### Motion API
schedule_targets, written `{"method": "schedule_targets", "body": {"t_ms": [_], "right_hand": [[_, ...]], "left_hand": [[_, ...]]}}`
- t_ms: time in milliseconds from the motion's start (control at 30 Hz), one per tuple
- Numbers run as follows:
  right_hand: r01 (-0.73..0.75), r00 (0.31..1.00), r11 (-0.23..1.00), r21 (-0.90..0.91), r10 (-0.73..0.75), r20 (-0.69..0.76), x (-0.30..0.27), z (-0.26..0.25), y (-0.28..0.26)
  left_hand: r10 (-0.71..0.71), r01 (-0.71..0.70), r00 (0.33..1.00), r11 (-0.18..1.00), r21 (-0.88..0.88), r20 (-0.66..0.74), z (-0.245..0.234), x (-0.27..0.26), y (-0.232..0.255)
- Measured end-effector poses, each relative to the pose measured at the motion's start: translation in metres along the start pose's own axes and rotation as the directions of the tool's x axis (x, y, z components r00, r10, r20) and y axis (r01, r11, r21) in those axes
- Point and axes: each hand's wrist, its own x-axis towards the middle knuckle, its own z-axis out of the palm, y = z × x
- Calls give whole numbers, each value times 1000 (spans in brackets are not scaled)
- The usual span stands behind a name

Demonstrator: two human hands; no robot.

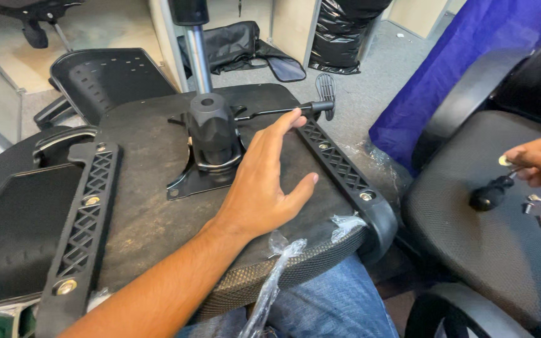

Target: The person uses a screwdriver to tighten screws on a black chair seat, then removes the central mounting bracket and reattaches it, continuing to secure the seat with additional screws.

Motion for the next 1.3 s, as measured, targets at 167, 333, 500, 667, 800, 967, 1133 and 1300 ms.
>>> {"method": "schedule_targets", "body": {"t_ms": [167,333,500,667,800,967,1133,1300], "right_hand": [[-133,991,988,74,131,33,24,-31,97],[-176,984,972,158,172,36,8,-46,138],[-190,981,970,152,193,-1,-22,-40,148],[-241,970,967,85,242,-8,-32,-43,174],[-270,963,951,152,268,34,-17,-33,215],[-141,990,970,196,140,21,-4,-36,257],[-282,959,944,171,272,83,6,-37,245],[-332,943,929,162,320,94,-13,-29,200]], "left_hand": [[-89,90,995,996,-7,48,-1,-1,2],[-119,116,989,992,39,86,0,-1,2],[-20,12,998,994,112,66,0,-1,1],[-95,87,992,992,94,81,1,-1,0],[-147,139,986,986,95,84,3,-1,0],[-41,36,998,995,90,54,3,-2,-3],[-37,34,999,995,91,24,3,-1,-4],[-33,34,999,996,88,-16,1,0,1]]}}
